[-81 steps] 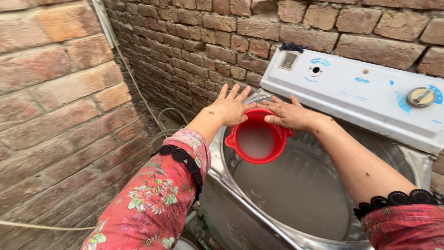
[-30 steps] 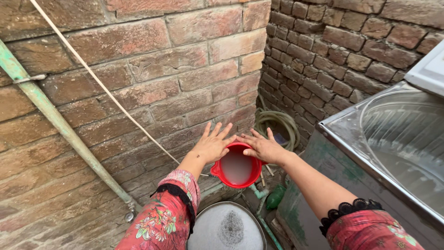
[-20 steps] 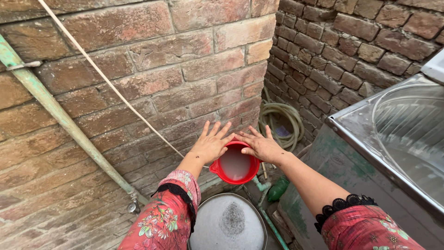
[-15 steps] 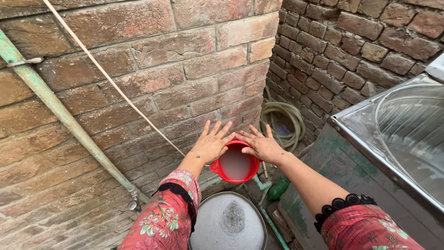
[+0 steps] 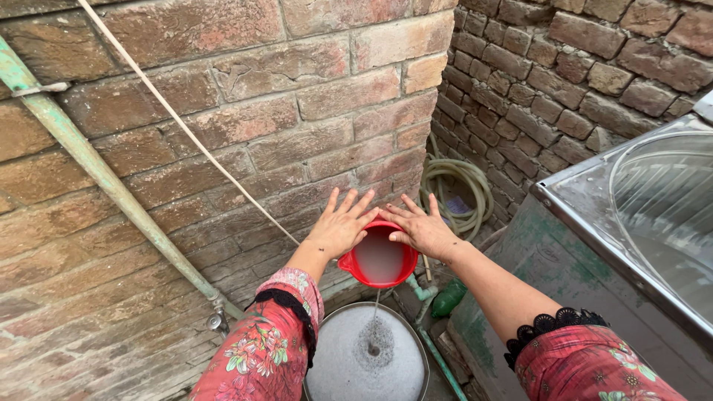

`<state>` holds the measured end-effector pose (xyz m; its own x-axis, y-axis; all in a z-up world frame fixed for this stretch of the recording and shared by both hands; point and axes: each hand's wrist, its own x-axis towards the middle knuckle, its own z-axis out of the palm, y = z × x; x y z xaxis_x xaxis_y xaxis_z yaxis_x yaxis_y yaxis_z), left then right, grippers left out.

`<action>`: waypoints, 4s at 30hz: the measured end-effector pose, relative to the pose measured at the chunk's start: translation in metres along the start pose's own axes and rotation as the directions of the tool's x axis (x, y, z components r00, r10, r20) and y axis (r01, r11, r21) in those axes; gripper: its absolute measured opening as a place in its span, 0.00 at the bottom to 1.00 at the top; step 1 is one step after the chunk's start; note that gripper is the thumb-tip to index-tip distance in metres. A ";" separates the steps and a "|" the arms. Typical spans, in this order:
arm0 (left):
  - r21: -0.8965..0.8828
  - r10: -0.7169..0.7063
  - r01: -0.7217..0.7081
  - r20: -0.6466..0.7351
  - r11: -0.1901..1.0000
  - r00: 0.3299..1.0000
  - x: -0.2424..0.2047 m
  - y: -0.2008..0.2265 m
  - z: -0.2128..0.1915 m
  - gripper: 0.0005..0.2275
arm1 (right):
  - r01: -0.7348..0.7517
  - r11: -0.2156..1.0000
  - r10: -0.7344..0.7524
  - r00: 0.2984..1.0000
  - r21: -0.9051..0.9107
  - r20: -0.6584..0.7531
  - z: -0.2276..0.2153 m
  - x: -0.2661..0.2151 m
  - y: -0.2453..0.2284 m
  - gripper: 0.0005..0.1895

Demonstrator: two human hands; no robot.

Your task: The person fills a washing machine with water and detergent using a red mug and then agitates the soapy water by hand.

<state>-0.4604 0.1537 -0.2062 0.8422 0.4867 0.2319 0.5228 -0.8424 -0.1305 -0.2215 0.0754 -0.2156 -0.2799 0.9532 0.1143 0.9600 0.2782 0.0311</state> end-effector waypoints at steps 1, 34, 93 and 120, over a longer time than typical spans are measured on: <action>-0.001 -0.003 0.003 0.002 1.000 1.000 0.000 0.000 0.000 0.27 | 0.003 1.000 -0.003 1.000 0.002 0.002 0.000 0.000 0.000 0.37; 0.111 -0.226 0.223 0.011 0.968 0.974 -0.020 0.043 -0.025 0.27 | 0.270 0.963 -0.268 0.958 0.007 -0.099 -0.014 0.001 0.018 0.37; 0.050 -0.115 0.122 -0.129 0.991 0.985 -0.046 0.040 -0.032 0.27 | 0.185 0.977 -0.198 0.971 -0.106 -0.134 -0.025 -0.017 -0.016 0.36; 0.029 -0.113 0.115 -0.064 0.993 0.992 -0.035 0.050 -0.039 0.26 | 0.100 0.984 -0.111 0.992 -0.145 -0.065 -0.035 -0.028 -0.015 0.36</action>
<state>-0.4695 0.0856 -0.1834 0.7676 0.5631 0.3061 0.6198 -0.7739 -0.1305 -0.2285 0.0404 -0.1842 -0.3838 0.9068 0.1743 0.9171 0.3523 0.1864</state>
